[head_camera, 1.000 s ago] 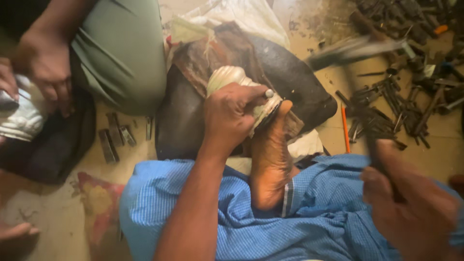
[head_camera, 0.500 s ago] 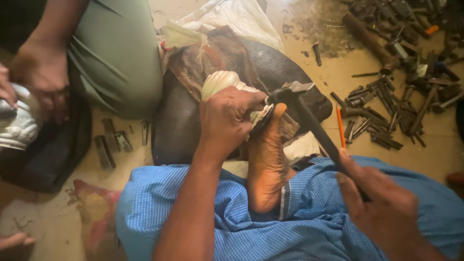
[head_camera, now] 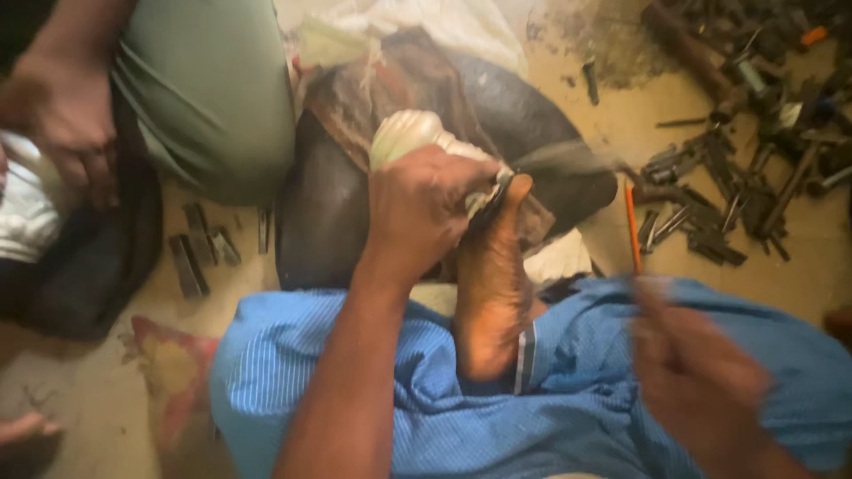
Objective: The person sits on the floor and uses their bare foot to hold a white cylindrical object steady while carving it with a chisel and hammer. They repeatedly strike the chisel to shape the object, occasionally rotating it to work on different sections.
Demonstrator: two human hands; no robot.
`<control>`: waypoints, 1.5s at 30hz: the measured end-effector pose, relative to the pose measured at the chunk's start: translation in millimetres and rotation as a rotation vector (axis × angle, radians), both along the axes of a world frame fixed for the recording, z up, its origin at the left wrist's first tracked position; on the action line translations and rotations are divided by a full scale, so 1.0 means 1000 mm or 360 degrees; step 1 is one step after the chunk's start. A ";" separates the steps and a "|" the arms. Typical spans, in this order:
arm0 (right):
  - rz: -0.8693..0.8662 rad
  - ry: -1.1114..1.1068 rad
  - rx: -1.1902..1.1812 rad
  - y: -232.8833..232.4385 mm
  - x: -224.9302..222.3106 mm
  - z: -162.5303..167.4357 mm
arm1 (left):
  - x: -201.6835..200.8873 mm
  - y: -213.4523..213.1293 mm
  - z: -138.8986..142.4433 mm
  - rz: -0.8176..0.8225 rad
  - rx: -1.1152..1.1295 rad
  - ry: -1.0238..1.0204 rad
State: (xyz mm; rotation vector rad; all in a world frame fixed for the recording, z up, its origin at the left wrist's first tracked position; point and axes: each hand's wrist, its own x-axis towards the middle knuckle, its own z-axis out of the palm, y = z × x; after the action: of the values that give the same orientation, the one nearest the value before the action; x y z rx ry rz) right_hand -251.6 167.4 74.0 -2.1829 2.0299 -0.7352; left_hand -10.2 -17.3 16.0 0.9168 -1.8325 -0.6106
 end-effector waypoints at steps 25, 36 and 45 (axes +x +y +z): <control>-0.0113 0.0001 0.0000 0.015 -0.010 -0.020 | -0.002 0.000 0.005 -0.0004 -0.0234 -0.0282; -0.0835 -0.0783 0.0605 0.029 -0.048 -0.046 | 0.032 -0.005 -0.015 0.0553 0.0252 0.0517; -0.0860 0.0294 0.1530 0.014 -0.126 -0.078 | 0.041 -0.029 -0.062 0.0495 0.0496 0.1281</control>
State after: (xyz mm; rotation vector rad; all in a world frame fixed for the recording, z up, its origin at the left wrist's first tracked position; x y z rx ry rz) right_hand -377.7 181.4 -4.4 -1.2008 2.3451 0.4162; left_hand 31.2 -46.4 -46.4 0.9453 -0.8736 -0.9146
